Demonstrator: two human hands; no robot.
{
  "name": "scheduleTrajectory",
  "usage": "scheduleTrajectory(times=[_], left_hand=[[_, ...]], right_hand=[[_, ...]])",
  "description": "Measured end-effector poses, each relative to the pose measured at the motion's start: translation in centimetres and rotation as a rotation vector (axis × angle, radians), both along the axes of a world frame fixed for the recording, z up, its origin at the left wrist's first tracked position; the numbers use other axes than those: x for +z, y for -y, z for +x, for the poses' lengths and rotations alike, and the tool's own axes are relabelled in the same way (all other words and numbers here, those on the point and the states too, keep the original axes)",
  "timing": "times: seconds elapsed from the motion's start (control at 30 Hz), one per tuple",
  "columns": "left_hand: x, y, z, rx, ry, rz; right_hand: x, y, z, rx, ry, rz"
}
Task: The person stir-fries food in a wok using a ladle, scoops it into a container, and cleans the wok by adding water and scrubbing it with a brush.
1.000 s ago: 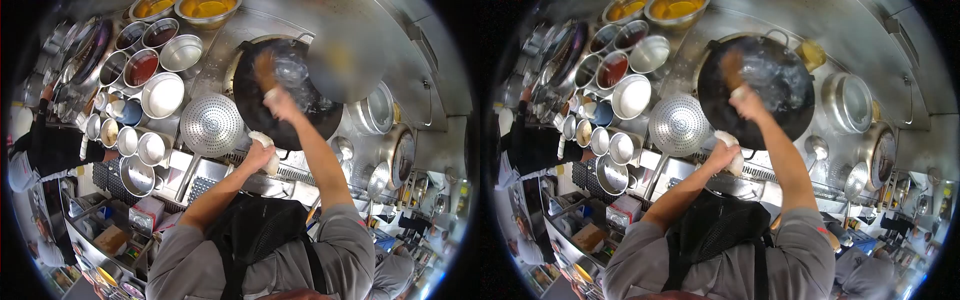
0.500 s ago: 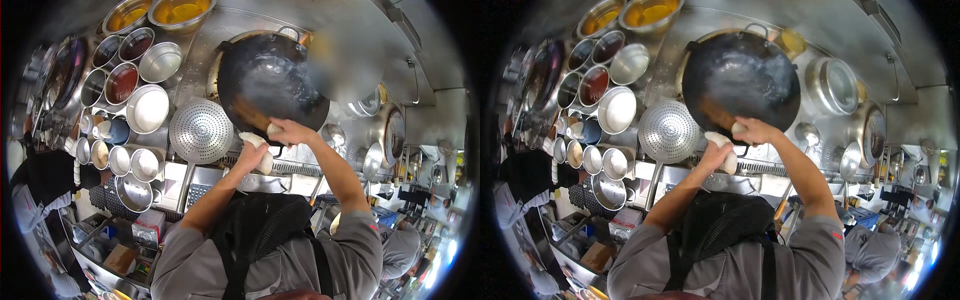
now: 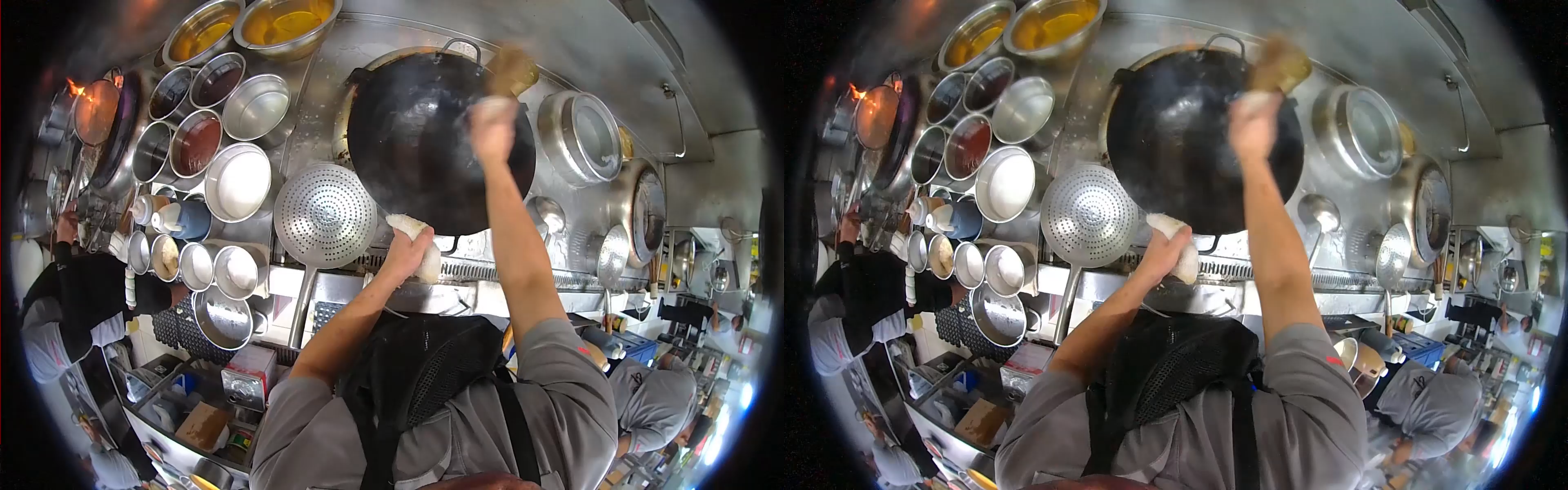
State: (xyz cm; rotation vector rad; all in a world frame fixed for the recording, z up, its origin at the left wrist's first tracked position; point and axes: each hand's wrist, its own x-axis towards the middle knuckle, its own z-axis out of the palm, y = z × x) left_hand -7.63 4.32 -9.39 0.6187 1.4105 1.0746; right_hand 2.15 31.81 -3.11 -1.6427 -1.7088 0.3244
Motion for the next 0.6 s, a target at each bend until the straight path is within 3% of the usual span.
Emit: scheduleTrajectory(times=[0.03, 0.07, 0.1, 0.13, 0.17, 0.23, 0.27, 0.33, 0.37, 0.4, 0.47, 0.53, 0.57, 0.6], left_hand=[[-0.9, 0.2, 0.4, -0.007, -0.004, -0.001], [-2.7, 0.3, 0.7, 0.015, -0.012, 0.026], [-4.0, 0.0, 0.7, 0.04, -0.017, 0.058], [-4.6, -0.4, 0.5, 0.039, -0.019, 0.06], [-5.0, -0.3, 0.5, 0.067, 0.019, 0.088], [-4.9, 1.1, 1.2, 0.088, 0.064, 0.103], [-4.3, 1.0, 1.3, 0.081, 0.096, 0.077], [-2.0, 0.8, 1.3, 0.08, 0.025, 0.08], [-2.3, 0.7, 1.5, 0.084, 0.024, 0.087], [-2.6, 0.8, 1.9, 0.094, 0.01, 0.064], [-2.9, 0.7, 1.9, 0.096, -0.013, 0.039], [-2.8, 0.4, 1.6, 0.017, -0.048, 0.026], [-2.5, 0.3, 1.3, 0.007, -0.051, 0.028], [-2.1, 0.2, 1.1, -0.008, -0.014, -0.014]], right_hand=[[3.0, 3.0, -2.1, 0.32, -0.06, -0.748], [-4.8, 3.5, -2.5, 0.679, 0.198, -0.611], [-3.2, 8.0, -3.0, 0.878, -0.083, -0.8], [0.5, 9.0, -2.1, 0.952, -0.148, -1.22], [0.9, 7.3, 1.0, 1.073, -0.222, -1.386], [3.5, 1.8, 7.0, 0.862, 0.153, -1.606], [6.2, -1.1, 9.6, 0.716, 0.452, -1.458], [7.5, -4.2, 14.0, 0.379, 0.734, -0.68], [8.7, -3.9, 14.7, 0.165, 0.607, -0.342], [8.5, -3.6, 14.1, 0.169, 0.608, -0.341], [8.0, -1.8, 10.0, -0.161, -0.046, 0.393], [4.0, -1.0, 6.4, -0.169, -0.161, 0.533], [-0.1, -0.9, 5.6, -0.138, -0.047, 0.376], [-0.2, 1.3, 3.7, -0.074, 0.088, -0.202]])
